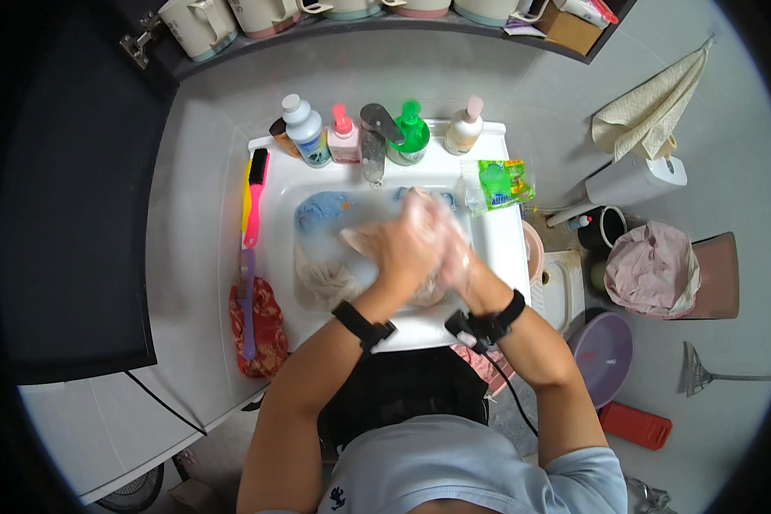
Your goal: Hand washing a light-colored garment in a bathroom sink with soap and water.
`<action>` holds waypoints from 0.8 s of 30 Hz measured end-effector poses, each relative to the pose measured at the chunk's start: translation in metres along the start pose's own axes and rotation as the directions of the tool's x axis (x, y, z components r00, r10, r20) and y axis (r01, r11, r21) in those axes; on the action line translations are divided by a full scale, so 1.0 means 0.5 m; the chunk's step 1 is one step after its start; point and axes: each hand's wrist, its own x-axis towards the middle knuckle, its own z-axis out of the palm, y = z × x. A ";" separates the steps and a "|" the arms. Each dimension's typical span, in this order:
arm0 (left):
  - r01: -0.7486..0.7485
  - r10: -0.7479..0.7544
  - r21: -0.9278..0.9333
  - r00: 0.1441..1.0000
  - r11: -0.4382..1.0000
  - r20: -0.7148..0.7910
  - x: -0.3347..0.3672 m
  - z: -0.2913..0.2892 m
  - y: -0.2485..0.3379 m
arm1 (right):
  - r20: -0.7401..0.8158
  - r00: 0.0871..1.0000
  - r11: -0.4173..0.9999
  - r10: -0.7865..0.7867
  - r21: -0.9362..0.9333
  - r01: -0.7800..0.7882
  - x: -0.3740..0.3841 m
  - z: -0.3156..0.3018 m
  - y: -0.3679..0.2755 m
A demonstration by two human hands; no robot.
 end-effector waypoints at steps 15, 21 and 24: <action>0.023 -0.067 -0.327 0.990 0.945 -0.124 0.022 0.007 -0.027 | 0.044 0.988 0.989 0.147 -0.031 -0.146 -0.014 0.008 -0.003; 0.405 -0.201 -0.426 0.872 0.809 0.446 0.122 -0.079 -0.088 | 0.095 0.943 0.947 0.320 -0.072 -0.314 -0.046 -0.002 -0.095; 0.398 -0.076 -0.475 0.822 0.784 0.564 0.134 -0.114 -0.042 | 0.220 0.960 0.817 0.175 -0.576 -0.017 -0.011 -0.022 -0.139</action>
